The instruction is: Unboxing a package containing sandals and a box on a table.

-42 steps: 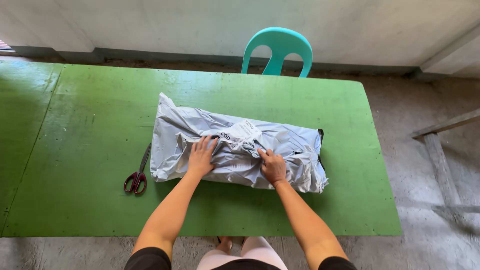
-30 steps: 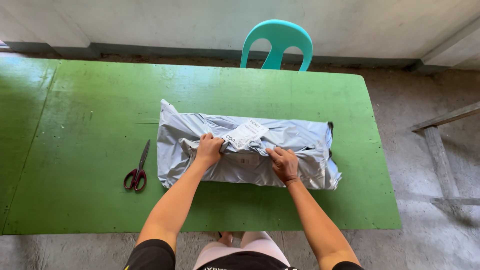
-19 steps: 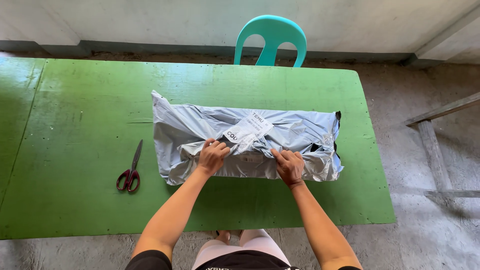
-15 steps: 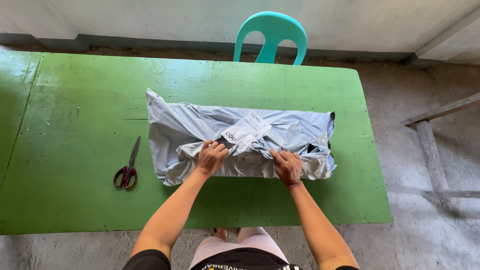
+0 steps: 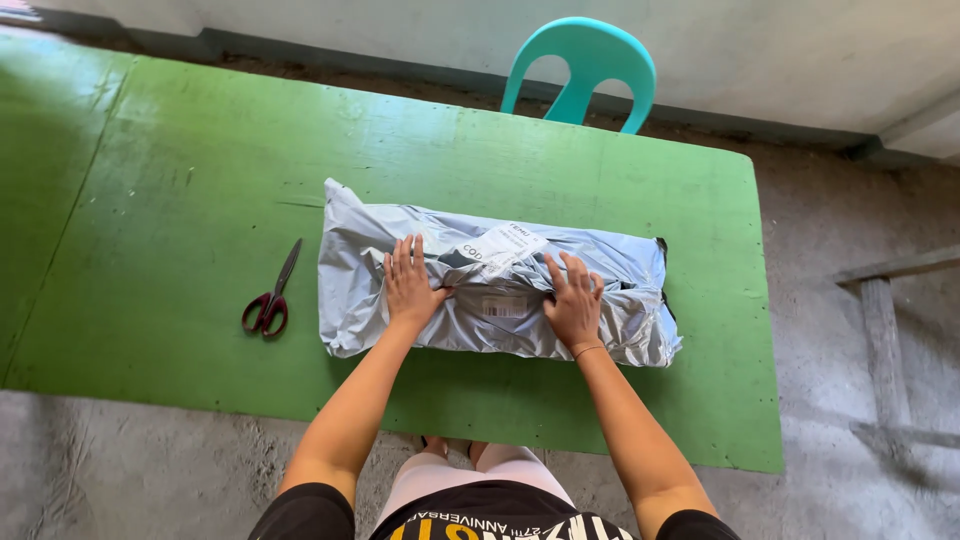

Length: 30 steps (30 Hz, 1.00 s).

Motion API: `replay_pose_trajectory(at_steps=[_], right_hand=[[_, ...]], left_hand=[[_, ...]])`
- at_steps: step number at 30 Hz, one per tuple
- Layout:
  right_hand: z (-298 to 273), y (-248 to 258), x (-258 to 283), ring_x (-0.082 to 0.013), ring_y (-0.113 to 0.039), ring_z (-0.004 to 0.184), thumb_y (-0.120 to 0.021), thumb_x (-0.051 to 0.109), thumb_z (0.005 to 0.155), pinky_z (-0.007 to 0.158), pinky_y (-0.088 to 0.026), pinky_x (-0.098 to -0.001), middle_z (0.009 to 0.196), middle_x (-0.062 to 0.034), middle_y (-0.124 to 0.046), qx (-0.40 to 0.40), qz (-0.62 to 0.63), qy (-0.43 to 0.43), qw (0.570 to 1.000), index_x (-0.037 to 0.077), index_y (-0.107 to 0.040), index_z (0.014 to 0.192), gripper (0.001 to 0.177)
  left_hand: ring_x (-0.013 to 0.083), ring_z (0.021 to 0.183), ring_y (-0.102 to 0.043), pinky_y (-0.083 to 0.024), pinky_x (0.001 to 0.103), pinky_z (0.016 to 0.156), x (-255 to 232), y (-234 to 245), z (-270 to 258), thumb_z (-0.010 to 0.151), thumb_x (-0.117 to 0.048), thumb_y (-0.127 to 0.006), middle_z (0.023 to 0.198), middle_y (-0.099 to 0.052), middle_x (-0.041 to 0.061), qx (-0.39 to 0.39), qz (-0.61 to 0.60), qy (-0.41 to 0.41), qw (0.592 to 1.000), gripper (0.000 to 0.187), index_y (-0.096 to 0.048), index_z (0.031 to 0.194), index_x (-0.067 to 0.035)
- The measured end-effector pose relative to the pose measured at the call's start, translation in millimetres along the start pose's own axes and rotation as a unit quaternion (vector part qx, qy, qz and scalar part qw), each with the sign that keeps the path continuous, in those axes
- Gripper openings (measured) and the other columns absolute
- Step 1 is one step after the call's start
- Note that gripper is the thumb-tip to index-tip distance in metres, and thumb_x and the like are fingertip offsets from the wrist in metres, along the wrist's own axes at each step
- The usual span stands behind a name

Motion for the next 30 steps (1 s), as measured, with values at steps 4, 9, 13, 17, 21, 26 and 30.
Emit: replay_pose_trajectory(at_steps=[4,9,13,17,21,26,30], right_hand=[[3,-16,13,-0.0223,-0.031,0.151,-0.066,0.017,0.075,0.121,-0.014,-0.0469,0.161,-0.0029,-0.040,0.040,-0.043,0.042,0.997,0.028,-0.042,0.154,0.084],[7,-30,41,-0.0205,-0.027,0.155,-0.061,0.016,0.084,0.124,-0.014,-0.0459,0.164,-0.0019,-0.039,0.062,0.002,0.122,0.991,0.025,-0.040,0.157,0.077],[12,-32,84,-0.0213,-0.028,0.154,-0.061,0.015,0.084,0.123,-0.014,-0.0468,0.163,-0.0028,-0.039,0.071,0.040,0.159,0.984,0.024,-0.041,0.156,0.076],[20,-40,133,-0.0215,-0.028,0.154,-0.059,0.013,0.083,0.122,-0.016,-0.0480,0.164,-0.0042,-0.038,0.072,0.060,0.191,0.977,0.024,-0.041,0.156,0.077],[28,-42,187,-0.0226,-0.027,0.154,-0.061,0.013,0.083,0.121,-0.017,-0.0496,0.164,-0.0037,-0.037,0.067,0.108,0.212,0.969,0.024,-0.041,0.156,0.077],[46,-54,249,-0.0232,-0.028,0.154,-0.060,0.010,0.082,0.120,-0.018,-0.0494,0.165,-0.0042,-0.035,0.054,0.115,0.194,0.973,0.024,-0.042,0.155,0.077],[57,-76,310,-0.0246,-0.027,0.155,-0.060,0.008,0.080,0.121,-0.019,-0.0489,0.165,-0.0053,-0.034,0.056,0.108,0.205,0.971,0.024,-0.040,0.156,0.080]], left_hand=[[0.0290,0.154,-0.023,-0.013,0.050,0.127,17,-13,-17,0.065,-0.058,-0.087,0.159,-0.034,0.013,-0.022,0.024,0.030,0.999,0.127,-0.022,0.159,-0.002],[0.0290,0.153,-0.023,-0.013,0.051,0.125,28,0,-33,0.070,-0.059,-0.083,0.158,-0.033,0.013,-0.053,-0.011,0.058,0.997,0.120,-0.023,0.159,-0.004],[0.0305,0.153,-0.025,-0.015,0.051,0.124,46,16,-51,0.080,-0.057,-0.077,0.160,-0.036,0.014,-0.109,-0.031,0.053,0.992,0.106,-0.028,0.158,-0.004],[0.0326,0.150,-0.029,-0.019,0.052,0.122,80,21,-57,0.090,-0.050,-0.070,0.157,-0.039,0.016,-0.131,-0.044,0.077,0.987,0.086,-0.035,0.155,-0.005],[0.0320,0.147,-0.034,-0.024,0.051,0.121,128,21,-56,0.094,-0.041,-0.067,0.154,-0.042,0.013,-0.128,-0.036,0.102,0.986,0.073,-0.039,0.154,-0.009],[0.0301,0.145,-0.038,-0.027,0.047,0.121,191,31,-39,0.091,-0.031,-0.068,0.153,-0.043,0.011,-0.103,-0.039,0.100,0.989,0.071,-0.040,0.153,-0.011],[0.0302,0.145,-0.037,-0.028,0.046,0.120,245,39,-28,0.086,-0.026,-0.072,0.153,-0.042,0.012,-0.068,-0.026,0.092,0.993,0.076,-0.039,0.152,-0.011]])
Point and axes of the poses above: each hand's wrist, its own z-axis towards the middle knuckle, its own y-axis out of the back of the hand, x = y × z, the point moved 1 cm from there along z, towards the middle knuckle
